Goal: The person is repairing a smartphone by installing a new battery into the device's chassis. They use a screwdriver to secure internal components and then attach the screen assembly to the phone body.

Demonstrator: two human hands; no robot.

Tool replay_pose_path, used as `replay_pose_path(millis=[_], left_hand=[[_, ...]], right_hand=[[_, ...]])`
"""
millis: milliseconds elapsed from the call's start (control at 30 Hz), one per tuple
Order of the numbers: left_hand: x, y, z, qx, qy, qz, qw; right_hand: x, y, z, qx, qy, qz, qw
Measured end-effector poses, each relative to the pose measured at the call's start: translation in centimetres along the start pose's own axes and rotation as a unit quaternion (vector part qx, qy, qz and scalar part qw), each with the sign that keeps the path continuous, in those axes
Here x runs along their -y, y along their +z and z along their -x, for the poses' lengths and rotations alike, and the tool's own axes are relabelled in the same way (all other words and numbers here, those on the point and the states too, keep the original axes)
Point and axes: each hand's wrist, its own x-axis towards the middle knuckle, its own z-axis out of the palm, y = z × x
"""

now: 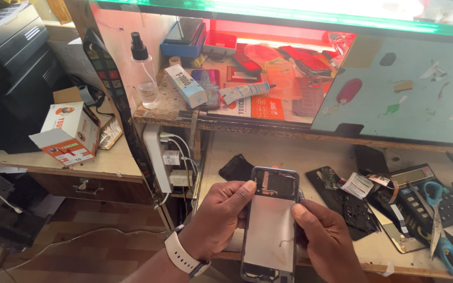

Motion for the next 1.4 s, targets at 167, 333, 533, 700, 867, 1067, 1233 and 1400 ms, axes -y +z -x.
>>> replay_pose_path(millis=[167, 333, 533, 700, 867, 1067, 1233, 1400], left_hand=[[0.0, 0.1, -0.2, 0.019, 0.030, -0.024, 0.999], [0.8, 0.0, -0.3, 0.038, 0.032, -0.050, 0.998], [0.3, -0.1, 0.0, 0.072, 0.014, -0.055, 0.996], [0.3, 0.0, -0.1, 0.086, 0.006, -0.053, 0.995], [0.7, 0.0, -0.2, 0.080, 0.017, -0.059, 0.995], [0.9, 0.2, -0.1, 0.071, 0.027, -0.093, 0.993], [0.5, 0.7, 0.0, 0.066, 0.042, -0.171, 0.982], [-0.3, 1.6, 0.8, 0.095, 0.020, -0.214, 0.972]], right_hand=[[-0.2, -1.8, -0.7, -0.014, -0.004, 0.080, 0.997], [1.2, -2.5, -2.8, -0.008, -0.066, 0.057, 0.996], [2.0, -1.5, -3.2, -0.016, -0.055, 0.056, 0.997], [1.3, -1.6, -3.2, -0.026, -0.068, 0.072, 0.995], [-0.3, -2.0, -3.2, -0.051, -0.094, 0.066, 0.992], [-1.9, -3.1, -3.0, -0.083, -0.047, 0.048, 0.994], [1.8, -4.2, -2.6, -0.062, -0.083, 0.137, 0.985], [5.6, -1.3, -3.3, 0.063, -0.077, 0.341, 0.935]])
